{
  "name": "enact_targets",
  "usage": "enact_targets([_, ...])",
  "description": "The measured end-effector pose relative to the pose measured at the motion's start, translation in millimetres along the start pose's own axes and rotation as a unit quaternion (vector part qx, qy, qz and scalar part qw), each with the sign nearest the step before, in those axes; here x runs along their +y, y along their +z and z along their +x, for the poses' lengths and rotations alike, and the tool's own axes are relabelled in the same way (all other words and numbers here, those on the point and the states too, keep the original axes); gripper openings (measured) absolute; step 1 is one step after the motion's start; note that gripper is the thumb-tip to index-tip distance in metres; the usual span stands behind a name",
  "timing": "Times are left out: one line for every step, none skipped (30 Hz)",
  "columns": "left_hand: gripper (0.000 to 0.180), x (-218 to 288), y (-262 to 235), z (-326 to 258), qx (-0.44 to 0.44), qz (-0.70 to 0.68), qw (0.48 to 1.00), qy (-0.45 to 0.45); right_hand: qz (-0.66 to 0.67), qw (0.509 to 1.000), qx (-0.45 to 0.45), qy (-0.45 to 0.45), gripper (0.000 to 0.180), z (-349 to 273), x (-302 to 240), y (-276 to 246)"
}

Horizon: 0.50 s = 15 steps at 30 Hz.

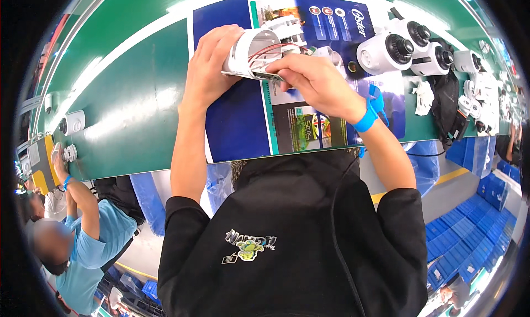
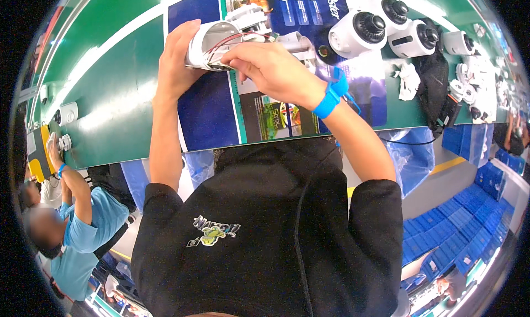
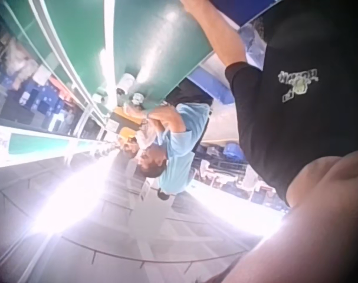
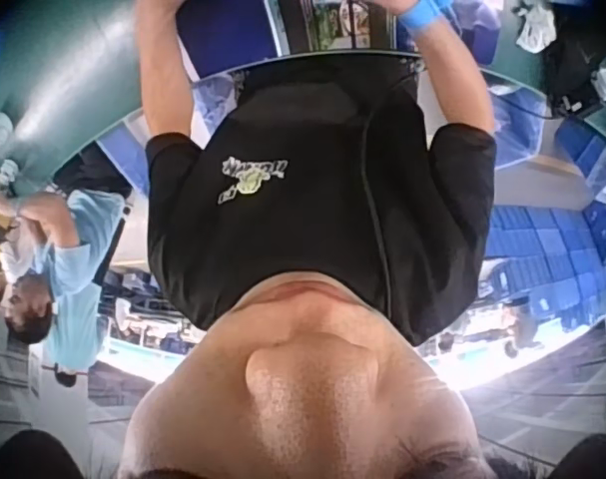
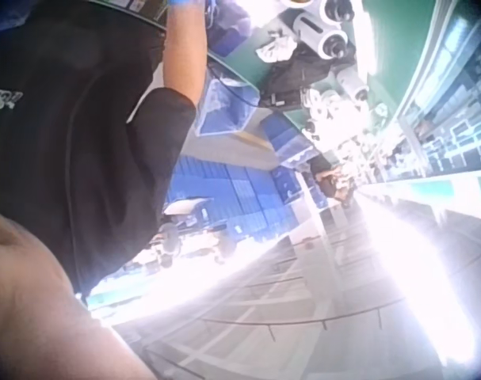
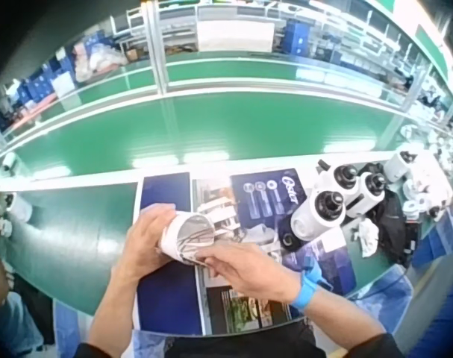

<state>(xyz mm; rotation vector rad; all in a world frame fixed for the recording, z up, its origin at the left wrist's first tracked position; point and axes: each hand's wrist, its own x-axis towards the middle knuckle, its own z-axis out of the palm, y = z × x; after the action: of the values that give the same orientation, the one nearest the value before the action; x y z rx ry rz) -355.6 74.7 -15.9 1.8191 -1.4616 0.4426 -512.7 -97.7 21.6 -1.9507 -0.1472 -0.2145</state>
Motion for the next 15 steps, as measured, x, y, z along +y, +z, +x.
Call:
enact_targets([0.083, 2, 1, 1, -0.009, -0.011, 1.0, 0.008, -0.054, 0.997, 0.015, -0.051, 0.014, 1, 7, 4])
enact_targets([0.083, 4, 2, 1, -0.017, -0.022, 0.999, 0.015, -0.108, 0.989, 0.029, -0.101, 0.011, 2, 10, 7])
enact_targets([0.084, 3, 4, -1, -0.016, -0.045, 0.999, 0.008, -0.076, 0.993, 0.028, -0.089, 0.01, 2, 9, 11])
enact_targets([0.084, 2, 4, -1, -0.016, -0.047, 0.999, 0.008, -0.077, 0.993, 0.028, -0.087, 0.01, -1, 10, 12])
enact_targets([0.085, 3, 5, -1, -0.016, -0.043, 0.999, 0.002, -0.054, 0.995, 0.049, -0.075, 0.01, -4, 11, 14])
enact_targets([0.085, 2, 4, -1, -0.015, -0.038, 0.999, -0.004, -0.03, 0.995, 0.068, -0.064, 0.011, -5, 12, 16])
enact_targets([0.085, 2, 4, -1, -0.015, -0.038, 0.999, -0.004, 0.04, 0.998, 0.049, -0.016, 0.012, -10, 10, 14])
enact_targets([0.085, 3, 4, 0, -0.019, -0.04, 0.999, -0.002, 0.04, 0.998, 0.049, -0.016, 0.012, -11, 10, 15])
enact_targets([0.085, 5, 5, 0, -0.023, -0.044, 0.999, -0.001, 0.041, 0.997, 0.061, -0.034, 0.012, -15, 11, 16])
enact_targets([0.085, 5, 4, 0, -0.024, -0.045, 0.999, -0.001, 0.043, 0.995, 0.074, -0.052, 0.012, -18, 13, 18])
enact_targets([0.084, 6, 3, 0, -0.027, -0.026, 0.999, 0.001, 0.073, 0.991, 0.115, -0.016, 0.01, -18, 13, 25])
enact_targets([0.084, 7, 2, 1, -0.03, -0.008, 1.0, 0.003, 0.067, 0.989, 0.133, 0.012, 0.01, -17, 15, 30])
enact_targets([0.084, 8, 1, 1, -0.03, -0.01, 0.999, 0.004, 0.061, 0.986, 0.151, 0.04, 0.011, -15, 15, 35])
enact_targets([0.084, 10, 0, 1, -0.026, -0.002, 1.0, -0.002, 0.066, 0.976, 0.19, 0.078, 0.011, -12, 12, 41])
enact_targets([0.084, 10, 0, 1, -0.021, 0.005, 1.0, -0.009, 0.061, 0.969, 0.224, 0.088, 0.012, -10, 9, 48])
